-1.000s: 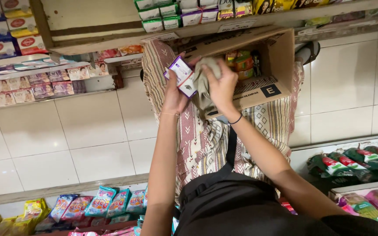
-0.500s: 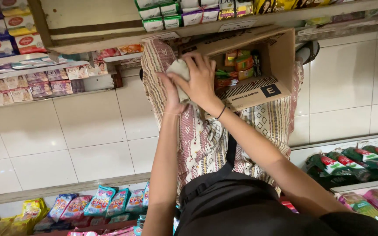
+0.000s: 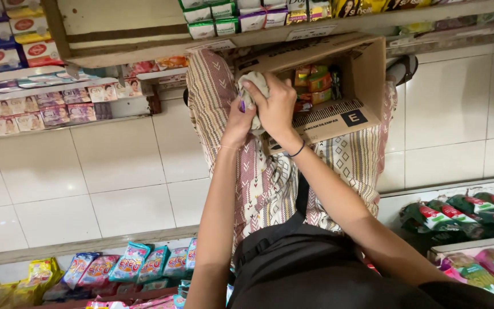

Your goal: The person is taking small packaged items, including soap boxes and sachets, out of a cardboard box and placing them onto the store shelves.

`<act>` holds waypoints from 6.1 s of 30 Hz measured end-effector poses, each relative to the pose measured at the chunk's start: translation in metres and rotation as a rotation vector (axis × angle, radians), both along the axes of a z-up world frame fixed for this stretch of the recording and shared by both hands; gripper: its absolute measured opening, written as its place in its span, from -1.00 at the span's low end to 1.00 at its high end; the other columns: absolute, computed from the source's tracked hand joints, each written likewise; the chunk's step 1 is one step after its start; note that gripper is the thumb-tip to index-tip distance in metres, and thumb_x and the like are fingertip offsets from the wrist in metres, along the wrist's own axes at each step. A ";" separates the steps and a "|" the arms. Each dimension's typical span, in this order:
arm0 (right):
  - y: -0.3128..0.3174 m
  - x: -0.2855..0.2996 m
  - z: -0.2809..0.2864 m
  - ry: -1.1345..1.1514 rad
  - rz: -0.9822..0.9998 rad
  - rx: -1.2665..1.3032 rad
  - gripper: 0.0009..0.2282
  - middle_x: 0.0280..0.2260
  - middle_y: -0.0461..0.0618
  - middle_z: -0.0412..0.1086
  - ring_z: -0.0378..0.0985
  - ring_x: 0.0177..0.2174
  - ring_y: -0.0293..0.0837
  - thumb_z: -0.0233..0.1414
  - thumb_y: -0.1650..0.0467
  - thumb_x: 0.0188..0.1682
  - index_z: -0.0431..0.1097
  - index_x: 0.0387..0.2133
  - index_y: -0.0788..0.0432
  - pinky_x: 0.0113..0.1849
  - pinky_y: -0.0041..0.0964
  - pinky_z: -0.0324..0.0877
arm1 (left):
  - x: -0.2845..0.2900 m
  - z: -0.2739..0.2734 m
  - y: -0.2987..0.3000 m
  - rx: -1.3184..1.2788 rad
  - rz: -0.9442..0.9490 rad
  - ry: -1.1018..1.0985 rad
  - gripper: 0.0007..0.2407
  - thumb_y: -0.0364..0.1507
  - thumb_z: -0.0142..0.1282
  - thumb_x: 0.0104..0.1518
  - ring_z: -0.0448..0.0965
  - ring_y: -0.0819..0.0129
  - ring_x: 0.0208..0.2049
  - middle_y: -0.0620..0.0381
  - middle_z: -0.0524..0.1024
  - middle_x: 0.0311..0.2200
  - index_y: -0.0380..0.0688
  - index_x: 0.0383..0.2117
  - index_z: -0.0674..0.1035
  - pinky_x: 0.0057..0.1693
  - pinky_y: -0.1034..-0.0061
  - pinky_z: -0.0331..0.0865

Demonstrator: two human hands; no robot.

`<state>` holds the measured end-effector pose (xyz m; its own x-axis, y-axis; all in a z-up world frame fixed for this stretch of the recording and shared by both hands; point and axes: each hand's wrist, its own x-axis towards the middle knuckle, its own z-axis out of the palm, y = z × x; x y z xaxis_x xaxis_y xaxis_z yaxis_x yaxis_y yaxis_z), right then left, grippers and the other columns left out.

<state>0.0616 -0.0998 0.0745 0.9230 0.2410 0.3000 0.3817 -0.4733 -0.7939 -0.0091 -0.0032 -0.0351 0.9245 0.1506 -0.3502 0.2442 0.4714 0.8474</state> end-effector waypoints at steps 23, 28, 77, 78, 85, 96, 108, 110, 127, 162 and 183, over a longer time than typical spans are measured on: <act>-0.061 -0.064 0.039 -0.078 0.496 -0.055 -0.63 -0.63 -0.08 0.38 0.44 -0.63 -0.24 0.40 0.26 -0.17 0.30 -0.54 0.17 -0.54 -0.35 0.34 | -0.097 0.115 -0.023 1.086 0.185 -0.367 -0.80 -0.48 0.20 0.07 0.59 0.00 -0.12 -0.11 0.57 -0.22 -0.31 -0.22 0.55 0.07 0.19 0.44; -0.055 -0.062 0.037 -0.070 0.288 0.013 -0.62 -0.63 -0.01 0.33 0.41 -0.61 -0.21 0.39 0.34 -0.13 0.25 -0.57 0.23 -0.55 -0.34 0.28 | -0.087 0.114 -0.023 1.092 0.198 -0.381 -0.81 -0.55 0.17 0.05 0.58 -0.05 -0.13 -0.17 0.57 -0.21 -0.36 -0.22 0.55 0.08 0.17 0.43; -0.078 -0.054 0.089 0.448 0.080 0.834 -0.39 -0.05 0.03 0.34 0.46 -0.04 -0.17 0.15 0.00 0.03 0.21 0.11 0.21 0.03 -0.27 0.40 | -0.093 0.171 -0.055 -0.585 0.527 -0.300 -0.55 -0.23 -0.01 0.40 0.43 0.04 0.18 -0.03 0.42 0.07 -0.15 0.32 0.24 0.39 0.09 0.24; -0.077 -0.058 0.088 0.457 0.224 0.788 -0.32 -0.02 0.02 0.32 0.46 -0.01 -0.15 0.14 -0.07 -0.03 0.19 0.11 0.19 0.05 -0.23 0.44 | -0.088 0.176 -0.060 -0.429 0.515 -0.289 -0.49 -0.15 0.02 0.35 0.37 0.04 0.27 -0.06 0.38 0.16 -0.14 0.32 0.23 0.43 0.11 0.20; -0.062 -0.079 0.060 0.135 0.431 0.262 -0.26 0.13 0.16 0.18 0.30 0.17 0.09 0.10 -0.10 -0.17 0.22 0.11 0.17 0.22 -0.10 0.34 | -0.069 0.212 -0.079 0.047 0.385 -0.231 -0.31 0.12 -0.07 0.28 0.09 0.02 0.50 -0.09 0.09 0.47 -0.20 0.33 0.23 0.54 0.12 0.07; -0.084 -0.089 0.023 0.527 0.156 0.561 -0.66 -0.16 -0.04 0.50 0.58 -0.16 -0.23 0.17 0.40 -0.05 0.34 -0.04 0.33 -0.07 -0.36 0.50 | -0.073 0.196 -0.070 0.130 0.299 -0.302 -0.28 0.15 -0.16 0.29 0.16 0.02 0.48 -0.17 0.20 0.42 -0.35 0.25 0.34 0.53 0.16 0.08; -0.081 -0.109 0.069 0.192 0.293 0.505 -0.66 -0.13 0.02 0.47 0.63 -0.12 -0.12 0.24 0.54 -0.17 0.30 -0.15 0.22 -0.09 -0.18 0.58 | -0.087 0.148 -0.070 -0.053 0.560 -0.017 -0.58 -0.14 -0.12 0.42 0.41 0.35 -0.21 0.07 0.40 -0.15 -0.14 0.26 0.30 -0.07 0.40 0.40; -0.083 -0.111 0.068 -0.013 0.342 0.271 -0.65 -0.12 0.10 0.52 0.63 -0.15 -0.10 0.29 0.55 -0.23 0.36 -0.18 0.23 -0.14 -0.19 0.55 | -0.094 0.138 -0.066 -0.013 0.525 0.019 -0.58 -0.17 -0.20 0.42 0.37 0.47 -0.29 0.15 0.39 -0.20 -0.14 0.27 0.33 -0.14 0.49 0.36; -0.052 -0.088 0.003 -0.033 0.625 0.031 -0.59 -0.04 0.10 0.41 0.47 0.03 0.06 0.33 0.39 -0.29 0.36 -0.19 0.22 0.16 0.09 0.30 | -0.132 0.028 -0.029 -0.303 0.032 0.152 -0.35 0.05 -0.65 0.32 0.62 0.28 0.06 -0.07 0.52 0.00 -0.23 0.13 0.39 0.19 0.44 0.54; -0.089 -0.110 0.049 0.381 0.601 -0.352 -0.18 0.43 0.16 -0.34 0.03 0.31 0.37 0.12 0.68 -0.22 -0.01 0.38 0.06 0.05 -0.08 0.35 | -0.087 0.107 -0.021 -0.494 0.232 -0.187 -0.55 -0.31 -0.28 0.43 0.32 -0.04 0.36 -0.32 0.25 0.34 -0.42 0.34 0.19 0.40 0.19 0.31; -0.041 -0.028 0.025 0.265 0.482 0.010 -0.61 -0.27 0.20 0.55 0.71 -0.28 0.01 0.23 0.41 -0.08 0.38 -0.03 0.37 -0.23 -0.22 0.57 | -0.094 0.036 -0.033 -0.276 0.320 -0.070 -0.65 -0.52 -0.10 0.38 0.51 0.39 0.01 0.06 0.46 0.08 -0.25 0.28 0.29 0.07 0.49 0.49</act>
